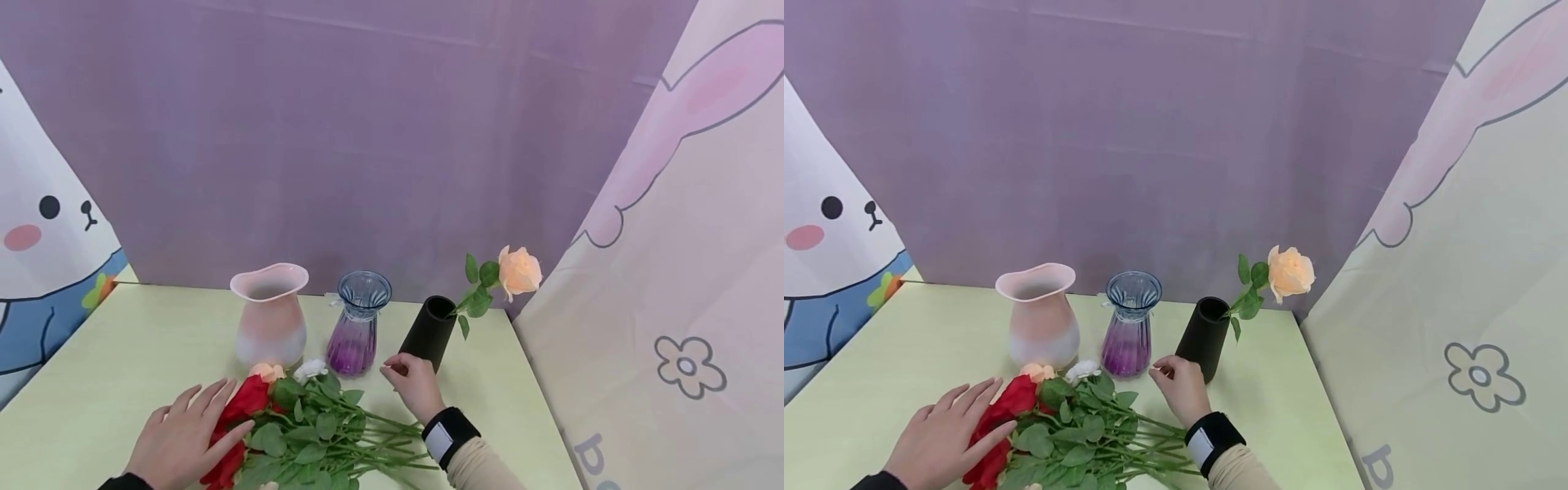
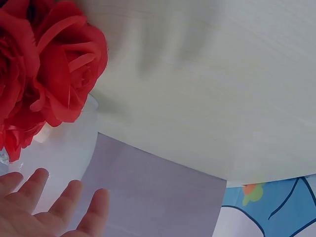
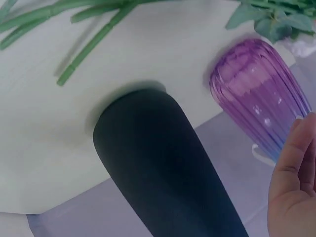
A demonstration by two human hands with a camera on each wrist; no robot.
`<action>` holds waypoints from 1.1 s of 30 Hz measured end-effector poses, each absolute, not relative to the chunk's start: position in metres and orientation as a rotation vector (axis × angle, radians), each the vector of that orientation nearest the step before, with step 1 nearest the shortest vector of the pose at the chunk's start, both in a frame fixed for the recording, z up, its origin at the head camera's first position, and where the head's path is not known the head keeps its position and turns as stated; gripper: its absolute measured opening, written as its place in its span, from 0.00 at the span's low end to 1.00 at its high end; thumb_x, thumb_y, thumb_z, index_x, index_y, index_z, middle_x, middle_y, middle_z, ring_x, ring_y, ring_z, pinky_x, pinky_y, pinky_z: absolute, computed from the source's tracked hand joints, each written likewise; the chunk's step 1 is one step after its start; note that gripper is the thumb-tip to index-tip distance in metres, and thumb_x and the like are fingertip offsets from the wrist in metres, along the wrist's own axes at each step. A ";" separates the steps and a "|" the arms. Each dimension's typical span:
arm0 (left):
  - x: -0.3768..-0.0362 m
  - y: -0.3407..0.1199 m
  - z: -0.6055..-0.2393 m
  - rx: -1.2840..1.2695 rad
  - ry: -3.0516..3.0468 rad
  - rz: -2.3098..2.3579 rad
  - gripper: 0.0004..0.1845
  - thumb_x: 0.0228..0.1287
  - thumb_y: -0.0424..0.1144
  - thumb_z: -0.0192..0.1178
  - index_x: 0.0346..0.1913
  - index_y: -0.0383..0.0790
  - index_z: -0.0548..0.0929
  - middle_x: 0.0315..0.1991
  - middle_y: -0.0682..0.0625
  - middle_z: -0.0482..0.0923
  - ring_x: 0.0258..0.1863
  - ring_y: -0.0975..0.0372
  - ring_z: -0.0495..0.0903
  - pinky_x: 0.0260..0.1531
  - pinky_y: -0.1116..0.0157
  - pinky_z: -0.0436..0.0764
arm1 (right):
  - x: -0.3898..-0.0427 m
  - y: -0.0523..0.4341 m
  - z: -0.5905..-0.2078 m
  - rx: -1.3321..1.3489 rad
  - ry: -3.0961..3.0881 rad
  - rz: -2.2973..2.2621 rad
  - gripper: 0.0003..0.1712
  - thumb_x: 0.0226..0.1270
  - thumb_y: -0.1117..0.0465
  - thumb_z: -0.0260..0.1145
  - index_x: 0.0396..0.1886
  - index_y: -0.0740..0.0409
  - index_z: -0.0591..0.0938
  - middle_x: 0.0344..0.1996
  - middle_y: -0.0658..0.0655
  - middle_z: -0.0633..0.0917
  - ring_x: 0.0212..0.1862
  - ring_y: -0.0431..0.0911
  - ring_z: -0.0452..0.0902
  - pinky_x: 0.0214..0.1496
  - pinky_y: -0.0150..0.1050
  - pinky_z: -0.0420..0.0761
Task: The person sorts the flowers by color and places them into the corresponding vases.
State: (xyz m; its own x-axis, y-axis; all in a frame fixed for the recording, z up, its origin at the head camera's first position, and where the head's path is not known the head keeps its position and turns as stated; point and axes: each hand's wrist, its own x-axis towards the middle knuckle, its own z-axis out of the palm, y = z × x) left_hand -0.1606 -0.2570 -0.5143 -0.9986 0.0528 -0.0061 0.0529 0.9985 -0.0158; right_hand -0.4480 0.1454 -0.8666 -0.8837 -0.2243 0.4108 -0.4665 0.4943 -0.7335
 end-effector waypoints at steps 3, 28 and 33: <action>-0.157 -0.255 -0.510 0.079 3.111 -0.017 0.57 0.55 0.84 0.32 0.71 0.41 0.70 0.63 0.37 0.74 0.59 0.39 0.71 0.49 0.33 0.75 | -0.420 0.135 -0.838 0.579 -2.592 1.312 0.17 0.66 0.40 0.67 0.50 0.39 0.85 0.31 0.44 0.86 0.25 0.38 0.81 0.18 0.41 0.78; -0.159 -0.264 -0.530 0.012 3.020 0.006 0.59 0.52 0.86 0.36 0.73 0.42 0.67 0.64 0.34 0.73 0.60 0.36 0.68 0.50 0.31 0.72 | -0.331 0.071 -0.758 0.850 -2.710 0.578 0.03 0.61 0.56 0.73 0.34 0.41 0.89 0.29 0.39 0.85 0.31 0.31 0.79 0.33 0.28 0.80; -0.148 -0.249 -0.498 -0.007 2.981 0.010 0.58 0.54 0.84 0.39 0.71 0.38 0.69 0.62 0.33 0.74 0.59 0.36 0.69 0.51 0.33 0.74 | -0.302 0.063 -0.704 0.861 -2.745 0.509 0.04 0.61 0.59 0.72 0.32 0.43 0.89 0.27 0.41 0.86 0.31 0.32 0.79 0.37 0.29 0.81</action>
State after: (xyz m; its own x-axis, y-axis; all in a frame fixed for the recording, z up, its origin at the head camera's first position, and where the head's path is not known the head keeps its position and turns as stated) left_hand -0.1483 -0.2492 -0.4984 -0.9871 -0.0041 -0.1600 -0.0052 1.0000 0.0063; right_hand -0.3020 0.0631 -0.7043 -0.8043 -0.5090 0.3067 -0.5851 0.7686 -0.2588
